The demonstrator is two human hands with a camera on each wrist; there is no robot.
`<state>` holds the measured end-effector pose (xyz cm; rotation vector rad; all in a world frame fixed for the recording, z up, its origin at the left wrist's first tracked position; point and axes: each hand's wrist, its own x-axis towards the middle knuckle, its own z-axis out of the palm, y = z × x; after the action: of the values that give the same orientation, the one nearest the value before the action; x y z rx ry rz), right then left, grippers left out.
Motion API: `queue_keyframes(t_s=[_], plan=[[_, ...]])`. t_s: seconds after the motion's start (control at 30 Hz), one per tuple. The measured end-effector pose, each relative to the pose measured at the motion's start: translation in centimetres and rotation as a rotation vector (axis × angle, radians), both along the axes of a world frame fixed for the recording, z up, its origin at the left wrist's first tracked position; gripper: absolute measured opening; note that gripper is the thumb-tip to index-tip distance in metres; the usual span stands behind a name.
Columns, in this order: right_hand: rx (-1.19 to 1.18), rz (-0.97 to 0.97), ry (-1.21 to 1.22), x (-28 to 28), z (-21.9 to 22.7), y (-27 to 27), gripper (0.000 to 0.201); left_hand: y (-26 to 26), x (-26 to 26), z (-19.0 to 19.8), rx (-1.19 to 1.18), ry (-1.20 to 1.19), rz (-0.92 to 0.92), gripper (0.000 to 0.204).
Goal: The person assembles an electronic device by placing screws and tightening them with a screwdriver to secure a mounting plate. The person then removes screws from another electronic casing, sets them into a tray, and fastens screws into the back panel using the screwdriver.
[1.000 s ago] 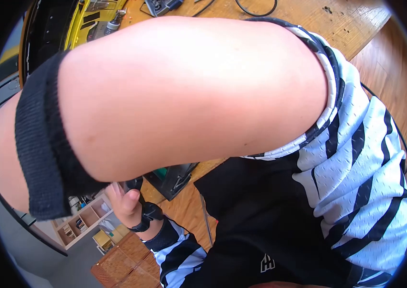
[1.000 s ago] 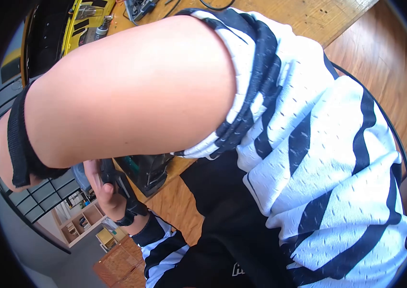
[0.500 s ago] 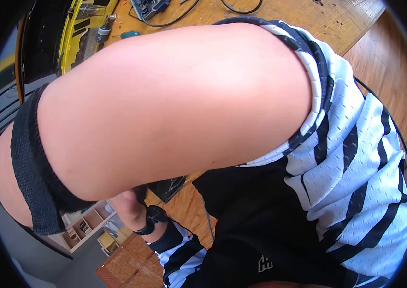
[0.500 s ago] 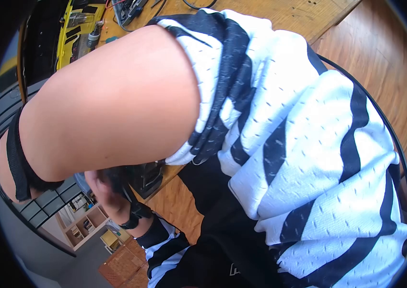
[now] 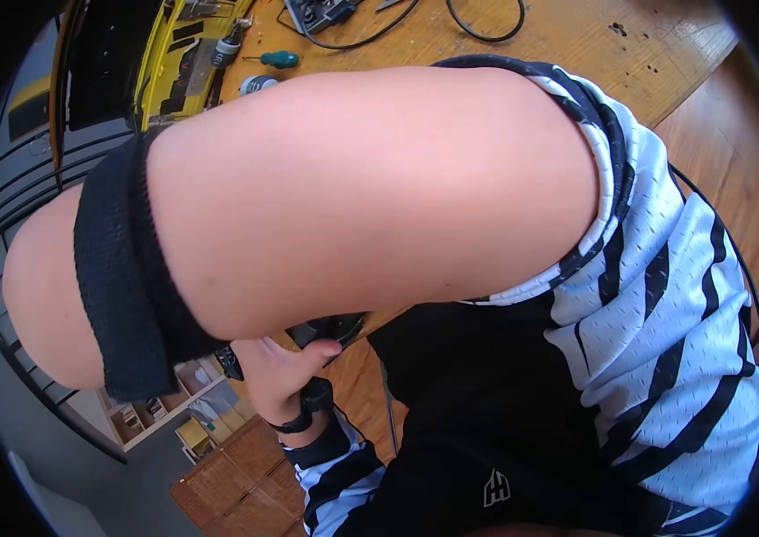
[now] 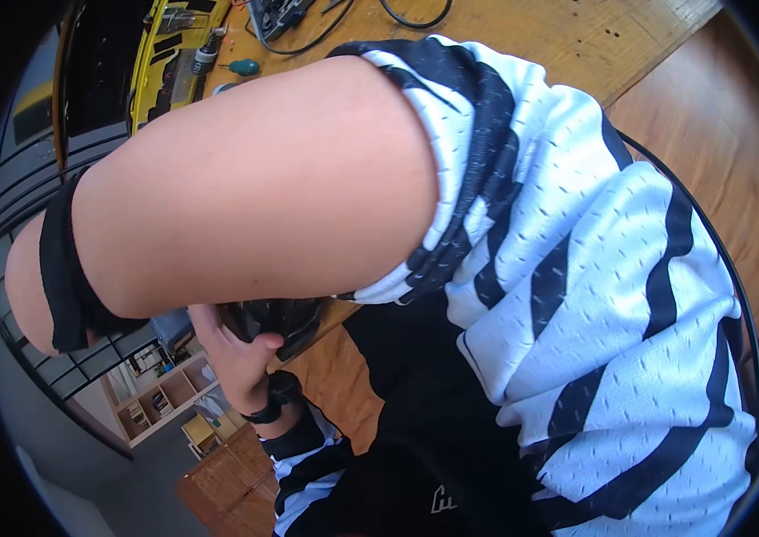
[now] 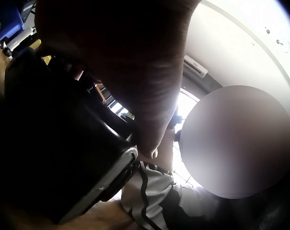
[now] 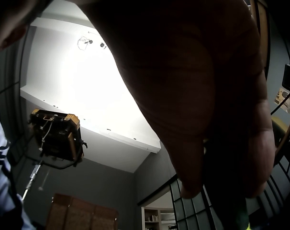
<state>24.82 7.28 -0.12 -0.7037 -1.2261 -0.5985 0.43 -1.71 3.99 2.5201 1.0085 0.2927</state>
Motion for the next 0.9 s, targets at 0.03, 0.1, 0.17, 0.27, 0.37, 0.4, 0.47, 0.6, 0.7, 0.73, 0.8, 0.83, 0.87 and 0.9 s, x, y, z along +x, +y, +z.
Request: queue_keyframes(t_s=[0.03,0.1,0.17,0.27,0.37,0.4,0.47,0.6,0.7,0.73,0.8,0.83,0.87,0.9], plan=[[0.016,0.009,0.000,0.0,0.9,-0.5,0.030,-0.1,-0.2,0.1,0.007,-0.005,0.008,0.141],[0.052,0.030,0.001,-0.8,1.6,-0.5,0.030,0.1,-0.8,0.4,-0.141,0.053,0.064,0.144],[0.091,0.056,-0.006,-1.5,2.2,0.7,0.031,1.1,-1.1,-0.5,-0.128,-0.044,-0.065,0.131],[0.146,0.098,-0.025,-2.5,2.8,3.8,0.031,1.1,-0.3,-1.2,-0.045,-0.193,0.059,0.082],[0.203,0.135,-0.053,-3.7,5.8,0.1,0.032,-2.2,0.4,-0.8,0.119,-0.151,0.093,0.083],[0.069,0.209,-0.180,-1.6,5.3,-2.3,0.031,-2.0,0.7,-0.7,0.171,-0.216,0.112,0.073],[-0.057,0.284,-0.327,1.8,4.6,-6.4,0.030,-2.1,1.4,0.4,0.174,-0.156,0.108,0.060],[0.072,0.062,-0.269,1.9,5.9,-7.0,0.013,-1.9,2.1,0.8,0.177,-0.170,0.141,0.037],[0.142,-0.052,-0.233,2.2,6.6,-7.0,0.006,-1.1,1.7,0.8,0.163,-0.201,0.146,0.041],[0.130,-0.034,-0.247,2.3,6.9,-6.9,0.008,-0.8,1.7,0.7,0.186,-0.196,0.111,0.041],[0.077,-0.023,-0.309,3.1,7.3,-7.6,0.014,-0.2,1.8,0.6,0.153,-0.231,0.101,0.041],[0.080,-0.021,-0.313,3.2,7.4,-7.7,0.014,-0.2,1.9,0.5,0.117,-0.260,0.088,0.042],[0.085,-0.052,-0.313,3.2,7.6,-7.7,0.015,-0.2,1.9,0.7,0.119,-0.264,0.090,0.042],[0.091,-0.083,-0.312,3.3,7.8,-7.9,0.017,-0.2,2.0,1.0,0.135,-0.224,0.079,0.043]])
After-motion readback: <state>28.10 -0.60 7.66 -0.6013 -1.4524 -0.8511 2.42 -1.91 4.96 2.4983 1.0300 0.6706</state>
